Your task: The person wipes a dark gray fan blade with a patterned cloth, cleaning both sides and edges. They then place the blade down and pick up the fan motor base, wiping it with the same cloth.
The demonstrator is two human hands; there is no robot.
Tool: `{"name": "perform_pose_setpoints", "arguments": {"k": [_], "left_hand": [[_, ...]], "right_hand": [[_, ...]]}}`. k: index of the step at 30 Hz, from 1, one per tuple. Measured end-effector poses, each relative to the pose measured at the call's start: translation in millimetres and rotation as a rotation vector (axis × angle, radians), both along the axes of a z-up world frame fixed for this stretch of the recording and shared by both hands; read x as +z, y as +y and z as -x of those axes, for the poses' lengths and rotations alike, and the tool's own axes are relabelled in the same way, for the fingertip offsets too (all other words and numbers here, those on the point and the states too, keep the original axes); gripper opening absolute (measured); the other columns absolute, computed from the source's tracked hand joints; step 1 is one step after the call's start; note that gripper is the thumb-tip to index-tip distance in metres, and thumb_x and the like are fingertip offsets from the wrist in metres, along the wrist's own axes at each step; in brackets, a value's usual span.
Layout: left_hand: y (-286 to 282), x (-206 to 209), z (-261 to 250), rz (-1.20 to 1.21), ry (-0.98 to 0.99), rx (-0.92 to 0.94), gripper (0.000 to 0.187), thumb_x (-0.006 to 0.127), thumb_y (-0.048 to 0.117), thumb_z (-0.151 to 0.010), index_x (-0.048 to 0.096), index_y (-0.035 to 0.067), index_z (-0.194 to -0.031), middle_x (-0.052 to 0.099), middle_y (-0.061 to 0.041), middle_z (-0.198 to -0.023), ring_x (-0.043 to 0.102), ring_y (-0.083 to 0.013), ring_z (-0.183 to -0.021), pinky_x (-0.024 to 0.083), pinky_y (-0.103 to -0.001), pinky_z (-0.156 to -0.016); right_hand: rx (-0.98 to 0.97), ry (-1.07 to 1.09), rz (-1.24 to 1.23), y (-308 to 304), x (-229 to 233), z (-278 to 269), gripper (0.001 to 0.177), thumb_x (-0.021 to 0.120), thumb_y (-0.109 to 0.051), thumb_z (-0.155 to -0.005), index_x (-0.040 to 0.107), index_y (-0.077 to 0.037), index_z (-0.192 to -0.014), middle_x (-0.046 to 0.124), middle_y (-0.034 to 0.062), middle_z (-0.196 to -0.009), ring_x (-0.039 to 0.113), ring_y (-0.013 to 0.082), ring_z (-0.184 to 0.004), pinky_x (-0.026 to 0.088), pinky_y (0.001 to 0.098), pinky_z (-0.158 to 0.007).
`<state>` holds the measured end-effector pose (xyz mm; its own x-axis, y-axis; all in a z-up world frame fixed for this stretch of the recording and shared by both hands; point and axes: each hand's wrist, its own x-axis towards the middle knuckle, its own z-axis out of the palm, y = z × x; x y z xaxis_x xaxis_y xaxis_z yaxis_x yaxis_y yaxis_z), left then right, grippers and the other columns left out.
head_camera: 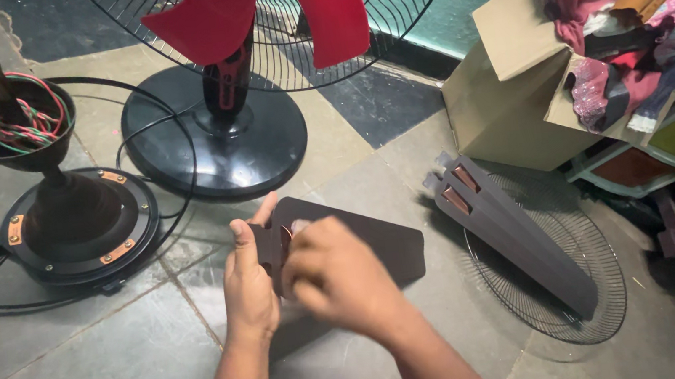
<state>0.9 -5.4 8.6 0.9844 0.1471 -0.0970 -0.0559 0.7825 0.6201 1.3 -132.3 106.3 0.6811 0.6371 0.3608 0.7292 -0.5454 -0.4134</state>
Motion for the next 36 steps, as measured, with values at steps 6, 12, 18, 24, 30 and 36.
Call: {"name": "perform_pose_setpoints", "arguments": {"k": [6, 12, 18, 24, 30, 36], "left_hand": [[-1.0, 4.7, 1.0, -0.047, -0.062, 0.025, 0.075, 0.032, 0.056, -0.103, 0.052, -0.001, -0.148, 0.063, -0.011, -0.134, 0.061, -0.0178, -0.116, 0.047, -0.034, -0.103], [1.6, 1.4, 1.5, -0.005, 0.034, 0.021, 0.076, 0.031, 0.057, -0.105, 0.056, 0.002, -0.15, 0.065, -0.016, -0.127, 0.06, -0.0206, -0.109, 0.047, -0.035, -0.097], [2.3, -7.3, -2.3, 0.025, -0.026, 0.063, 0.07, 0.038, 0.053, -0.104, 0.057, -0.002, -0.143, 0.066, -0.012, -0.133, 0.063, -0.019, -0.119, 0.049, -0.033, -0.105], [6.4, -12.1, -5.0, 0.015, 0.107, 0.159, 0.044, 0.064, 0.025, -0.098, 0.066, -0.001, -0.134, 0.068, -0.008, -0.13, 0.063, -0.0163, -0.116, 0.049, -0.031, -0.101], [6.8, -9.1, -3.8, 0.036, 0.167, 0.172, 0.042, 0.063, 0.025, -0.098, 0.068, 0.002, -0.133, 0.069, -0.008, -0.126, 0.066, -0.018, -0.112, 0.053, -0.032, -0.096], [8.5, -10.7, -5.8, 0.17, 0.188, 0.184, 0.044, 0.058, 0.032, -0.101, 0.067, 0.001, -0.131, 0.068, -0.01, -0.128, 0.066, -0.0203, -0.112, 0.054, -0.035, -0.098]], "right_hand": [[-0.113, -0.15, -0.186, 0.9, 0.6, -12.3, 0.023, 0.066, -0.001, -0.08, 0.072, -0.008, -0.1, 0.065, 0.0095, -0.11, 0.059, 0.0323, -0.113, 0.046, 0.0423, -0.102], [0.041, 0.098, -0.12, -0.9, -14.8, -3.9, 0.015, 0.067, -0.003, -0.076, 0.072, -0.011, -0.088, 0.07, 0.0062, -0.098, 0.066, 0.0276, -0.102, 0.052, 0.0386, -0.097], [-0.172, 0.093, -0.394, 5.9, -46.4, -18.8, 0.027, 0.063, -0.007, -0.095, 0.073, -0.009, -0.12, 0.072, 0.0098, -0.125, 0.064, 0.0299, -0.127, 0.045, 0.0409, -0.114], [-0.167, 0.211, -0.372, -2.5, -92.9, -29.3, 0.038, 0.062, -0.015, -0.102, 0.065, -0.012, -0.139, 0.059, 0.0129, -0.151, 0.046, 0.0311, -0.15, 0.035, 0.0406, -0.122], [-0.429, 0.134, -0.331, -57.9, -160.9, -43.5, 0.042, 0.058, -0.017, -0.102, 0.06, -0.013, -0.143, 0.055, 0.0137, -0.153, 0.042, 0.03, -0.15, 0.033, 0.04, -0.121], [-0.639, 0.161, -0.209, -117.1, -199.4, -48.0, 0.047, 0.059, -0.022, -0.099, 0.057, -0.015, -0.146, 0.051, 0.0172, -0.15, 0.048, 0.0331, -0.142, 0.038, 0.039, -0.116]]}}
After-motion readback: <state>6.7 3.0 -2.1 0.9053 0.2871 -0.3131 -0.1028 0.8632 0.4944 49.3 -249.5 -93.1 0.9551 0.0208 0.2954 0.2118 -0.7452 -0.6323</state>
